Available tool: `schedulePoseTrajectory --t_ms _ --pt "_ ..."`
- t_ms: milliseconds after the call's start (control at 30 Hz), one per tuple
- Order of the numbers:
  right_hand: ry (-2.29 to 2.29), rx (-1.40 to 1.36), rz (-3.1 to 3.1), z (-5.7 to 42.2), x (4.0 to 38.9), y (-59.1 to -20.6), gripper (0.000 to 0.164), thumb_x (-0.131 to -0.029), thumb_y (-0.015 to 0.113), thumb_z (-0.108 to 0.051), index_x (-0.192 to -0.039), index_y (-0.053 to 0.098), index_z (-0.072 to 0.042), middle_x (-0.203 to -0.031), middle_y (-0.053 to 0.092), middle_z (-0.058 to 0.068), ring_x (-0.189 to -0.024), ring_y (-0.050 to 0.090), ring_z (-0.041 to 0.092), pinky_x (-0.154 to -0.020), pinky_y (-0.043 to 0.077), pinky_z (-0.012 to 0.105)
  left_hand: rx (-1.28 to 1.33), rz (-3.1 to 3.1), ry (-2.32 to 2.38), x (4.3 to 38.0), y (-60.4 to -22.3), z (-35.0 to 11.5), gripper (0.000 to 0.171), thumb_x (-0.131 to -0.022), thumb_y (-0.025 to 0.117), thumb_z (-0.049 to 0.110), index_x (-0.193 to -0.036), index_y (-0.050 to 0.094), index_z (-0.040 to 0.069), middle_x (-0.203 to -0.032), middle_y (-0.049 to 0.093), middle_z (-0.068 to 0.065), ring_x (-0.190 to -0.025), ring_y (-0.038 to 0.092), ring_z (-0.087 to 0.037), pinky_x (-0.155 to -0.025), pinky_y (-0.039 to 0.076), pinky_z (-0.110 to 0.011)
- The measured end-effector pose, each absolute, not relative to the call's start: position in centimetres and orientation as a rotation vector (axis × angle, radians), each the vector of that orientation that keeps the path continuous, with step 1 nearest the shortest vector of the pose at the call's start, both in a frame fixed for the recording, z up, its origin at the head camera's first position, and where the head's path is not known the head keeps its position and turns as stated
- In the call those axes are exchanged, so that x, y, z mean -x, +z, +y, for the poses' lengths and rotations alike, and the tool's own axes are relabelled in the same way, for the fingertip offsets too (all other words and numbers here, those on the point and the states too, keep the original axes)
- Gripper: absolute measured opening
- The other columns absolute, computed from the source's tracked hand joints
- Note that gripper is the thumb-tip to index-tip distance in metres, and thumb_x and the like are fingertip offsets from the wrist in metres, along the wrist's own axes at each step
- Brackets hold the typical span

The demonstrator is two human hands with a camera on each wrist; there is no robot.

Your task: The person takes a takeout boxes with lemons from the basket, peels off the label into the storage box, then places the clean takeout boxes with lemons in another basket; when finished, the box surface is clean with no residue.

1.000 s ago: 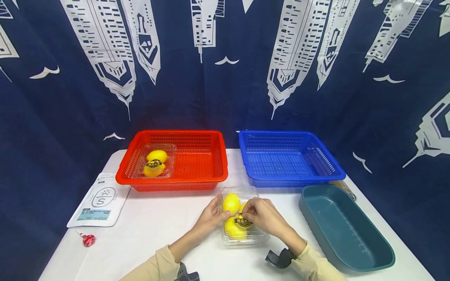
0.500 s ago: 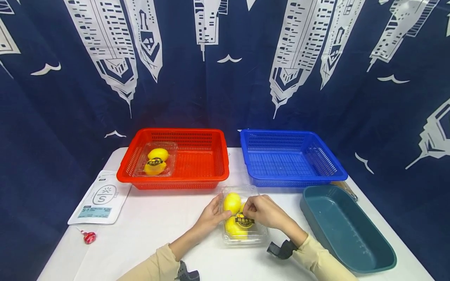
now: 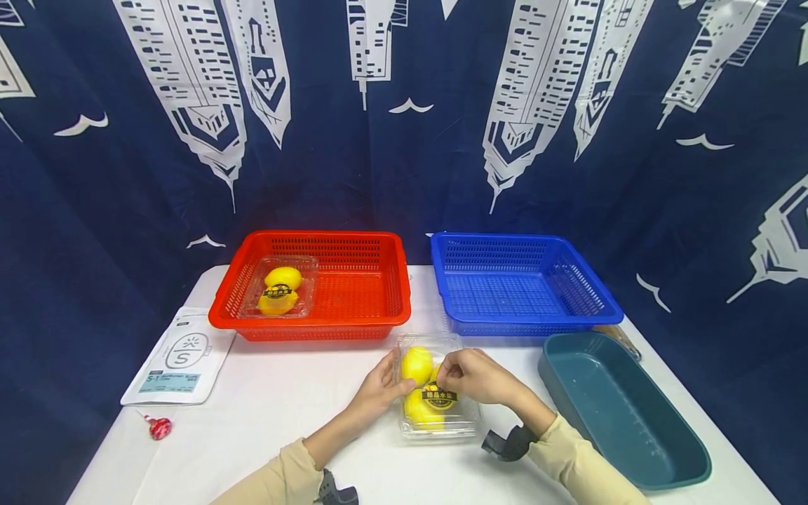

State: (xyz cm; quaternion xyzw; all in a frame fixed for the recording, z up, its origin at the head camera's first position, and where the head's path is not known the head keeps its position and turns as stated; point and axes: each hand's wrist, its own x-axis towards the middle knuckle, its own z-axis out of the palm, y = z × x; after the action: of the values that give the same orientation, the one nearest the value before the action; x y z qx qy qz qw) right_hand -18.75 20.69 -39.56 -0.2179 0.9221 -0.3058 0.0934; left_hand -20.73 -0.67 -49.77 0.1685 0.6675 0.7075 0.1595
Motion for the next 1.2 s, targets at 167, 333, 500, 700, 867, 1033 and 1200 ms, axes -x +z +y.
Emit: schedulePoseTrajectory --t_ms 167,333,500,700,867,1033,1200 --pt "-0.942 0.626 2.71 20.78 18.7 -39.42 0.007 -0.084 0.064 -0.005 -0.081 0.07 -0.007 -0.07 0.064 -0.006 -0.064 0.052 0.003 -0.057 0.045 0.017 -0.492 1.914 2.02 20.77 -50.0 -0.65 0.084 -0.093 0.062 0.019 -0.153 0.01 -0.006 -0.162 0.009 -0.021 -0.149 0.018 -0.038 -0.12 0.021 -0.046" --pt "-0.969 0.622 2.69 20.9 18.74 -39.58 0.006 -0.085 0.065 -0.007 -0.081 0.07 -0.005 -0.07 0.064 -0.005 -0.063 0.051 0.003 -0.057 0.045 0.017 -0.486 1.912 2.016 20.77 -50.17 -0.63 0.084 -0.093 0.063 0.02 -0.154 0.01 -0.005 -0.163 0.009 -0.02 -0.149 0.019 -0.037 -0.12 0.022 -0.045" --pt "-1.005 0.625 2.664 21.0 18.73 -39.71 0.006 -0.085 0.066 -0.009 -0.081 0.069 -0.006 -0.069 0.062 -0.005 -0.063 0.051 0.003 -0.056 0.044 0.017 -0.5 1.911 2.015 20.82 -50.1 -0.61 0.082 -0.094 0.061 0.019 -0.153 0.009 -0.006 -0.162 0.009 -0.021 -0.149 0.018 -0.038 -0.12 0.021 -0.046" --pt "-1.039 0.616 2.633 21.19 18.77 -39.71 0.005 -0.085 0.066 -0.008 -0.082 0.069 -0.005 -0.07 0.061 -0.004 -0.063 0.051 0.004 -0.056 0.043 0.017 -0.503 1.905 2.021 20.87 -50.09 -0.62 0.082 -0.094 0.061 0.018 -0.153 0.01 -0.006 -0.162 0.009 -0.021 -0.149 0.018 -0.037 -0.121 0.021 -0.045" --pt "-1.066 0.612 2.607 21.31 18.86 -39.74 0.005 -0.085 0.065 -0.008 -0.083 0.068 -0.004 -0.07 0.062 -0.003 -0.064 0.051 0.005 -0.056 0.044 0.018 -0.507 1.902 2.021 20.89 -50.17 -0.59 0.083 -0.094 0.062 0.019 -0.154 0.009 -0.005 -0.162 0.009 -0.021 -0.149 0.019 -0.037 -0.12 0.021 -0.045" --pt "-1.086 0.604 2.591 21.37 18.89 -39.87 0.005 -0.085 0.065 -0.007 -0.083 0.068 -0.003 -0.071 0.062 -0.002 -0.064 0.051 0.006 -0.056 0.044 0.017 -0.502 1.901 2.02 20.84 -50.08 -0.64 0.083 -0.094 0.061 0.019 -0.154 0.009 -0.006 -0.162 0.008 -0.021 -0.149 0.018 -0.037 -0.12 0.021 -0.045" --pt "-1.122 0.603 2.56 21.4 18.87 -39.85 0.006 -0.085 0.064 -0.006 -0.084 0.068 -0.002 -0.071 0.062 -0.001 -0.065 0.051 0.005 -0.057 0.043 0.017 -0.503 1.906 2.016 20.86 -49.86 -0.69 0.082 -0.094 0.06 0.018 -0.153 0.009 -0.006 -0.162 0.008 -0.021 -0.149 0.018 -0.038 -0.121 0.021 -0.046"
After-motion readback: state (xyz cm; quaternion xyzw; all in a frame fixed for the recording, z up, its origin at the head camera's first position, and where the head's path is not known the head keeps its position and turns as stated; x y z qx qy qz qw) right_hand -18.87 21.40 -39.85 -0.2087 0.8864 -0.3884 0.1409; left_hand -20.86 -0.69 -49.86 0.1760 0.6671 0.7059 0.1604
